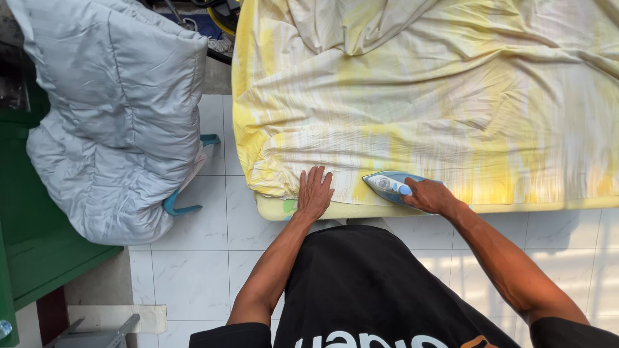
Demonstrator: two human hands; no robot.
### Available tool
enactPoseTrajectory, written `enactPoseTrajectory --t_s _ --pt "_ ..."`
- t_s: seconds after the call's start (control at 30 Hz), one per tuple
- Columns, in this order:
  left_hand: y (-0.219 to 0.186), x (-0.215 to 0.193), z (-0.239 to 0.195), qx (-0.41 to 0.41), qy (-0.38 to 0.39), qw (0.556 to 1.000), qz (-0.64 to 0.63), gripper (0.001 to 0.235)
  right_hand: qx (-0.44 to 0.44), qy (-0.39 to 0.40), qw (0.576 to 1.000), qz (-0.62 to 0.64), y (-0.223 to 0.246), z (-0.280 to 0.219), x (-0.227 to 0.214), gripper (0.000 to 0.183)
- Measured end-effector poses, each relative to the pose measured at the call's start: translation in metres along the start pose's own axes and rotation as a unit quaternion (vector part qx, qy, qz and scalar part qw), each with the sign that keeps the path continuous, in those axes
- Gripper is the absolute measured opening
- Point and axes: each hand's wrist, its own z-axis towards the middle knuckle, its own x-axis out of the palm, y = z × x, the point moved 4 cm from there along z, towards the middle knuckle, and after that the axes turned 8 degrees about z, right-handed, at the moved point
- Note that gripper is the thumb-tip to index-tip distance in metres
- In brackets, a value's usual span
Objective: The person irons a large yellow and white patterned sheet laid out on a padded ironing surface. They use a handheld electric iron, moving it back and forth while smoothing the fabric with their other hand.
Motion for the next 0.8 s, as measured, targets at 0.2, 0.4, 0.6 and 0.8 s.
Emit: enactPoseTrajectory --t_s 0.2,0.4,0.6,0.8 --pt "0.003 -0.041 -0.007 -0.078 0.043 0.996 -0.014 0.099 0.075 -0.024 0.996 0.042 -0.019 -0.047 -0.052 0.042" --pt "0.017 -0.069 -0.012 -0.08 0.012 0.995 -0.062 0.105 -0.013 -0.008 1.0 -0.025 0.052 -0.029 -0.054 0.037" --pt "0.018 -0.07 -0.018 -0.103 -0.014 0.991 -0.087 0.102 -0.074 0.009 0.997 -0.036 0.143 0.006 -0.039 0.034" --pt "0.028 -0.056 -0.058 -0.143 -0.102 0.975 -0.132 0.035 -0.09 -0.032 0.995 -0.013 0.163 0.018 -0.044 0.029"
